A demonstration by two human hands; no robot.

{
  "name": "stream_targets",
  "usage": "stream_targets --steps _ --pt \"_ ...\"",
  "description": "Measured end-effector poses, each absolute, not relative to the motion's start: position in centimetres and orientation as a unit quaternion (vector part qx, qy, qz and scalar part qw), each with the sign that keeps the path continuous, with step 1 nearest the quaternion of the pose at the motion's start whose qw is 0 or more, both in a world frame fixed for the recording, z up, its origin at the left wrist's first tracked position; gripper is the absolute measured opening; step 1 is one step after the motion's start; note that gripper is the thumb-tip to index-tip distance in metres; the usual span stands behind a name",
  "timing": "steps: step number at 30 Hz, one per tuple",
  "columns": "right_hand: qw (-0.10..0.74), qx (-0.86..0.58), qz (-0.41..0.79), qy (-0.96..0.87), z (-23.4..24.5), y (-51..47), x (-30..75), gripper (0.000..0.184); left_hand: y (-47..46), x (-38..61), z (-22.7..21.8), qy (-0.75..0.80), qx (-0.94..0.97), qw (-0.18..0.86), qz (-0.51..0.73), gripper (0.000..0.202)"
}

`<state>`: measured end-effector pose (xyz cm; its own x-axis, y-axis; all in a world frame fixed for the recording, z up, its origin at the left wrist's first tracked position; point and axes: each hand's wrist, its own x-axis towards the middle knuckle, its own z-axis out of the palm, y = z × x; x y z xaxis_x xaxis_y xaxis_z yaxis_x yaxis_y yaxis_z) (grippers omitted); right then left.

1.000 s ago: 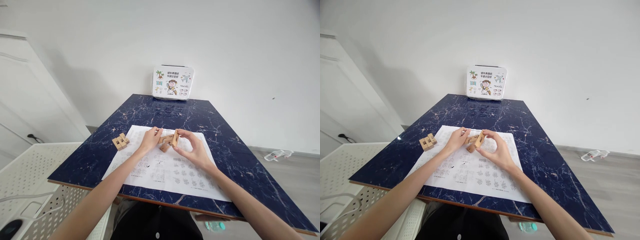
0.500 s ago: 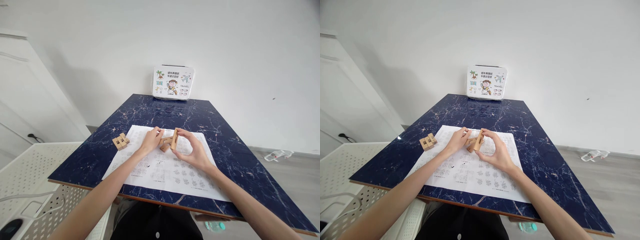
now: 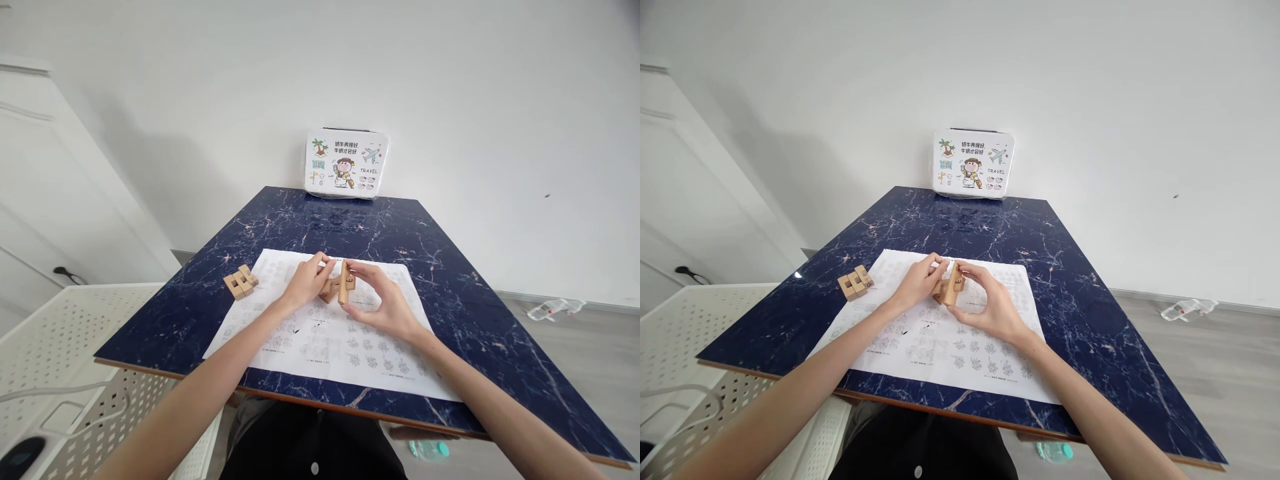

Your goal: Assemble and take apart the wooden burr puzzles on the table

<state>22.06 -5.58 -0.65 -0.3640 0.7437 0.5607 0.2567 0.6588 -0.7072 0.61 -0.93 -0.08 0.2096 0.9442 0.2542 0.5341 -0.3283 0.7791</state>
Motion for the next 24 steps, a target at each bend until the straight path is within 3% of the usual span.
stream_targets --steps 24 --pt "0.419 -0.317 0.253 -0.813 -0.3 -6.3 21.9 0.074 -2.7 2.6 0.0 0.465 0.694 0.315 0.45 0.03"
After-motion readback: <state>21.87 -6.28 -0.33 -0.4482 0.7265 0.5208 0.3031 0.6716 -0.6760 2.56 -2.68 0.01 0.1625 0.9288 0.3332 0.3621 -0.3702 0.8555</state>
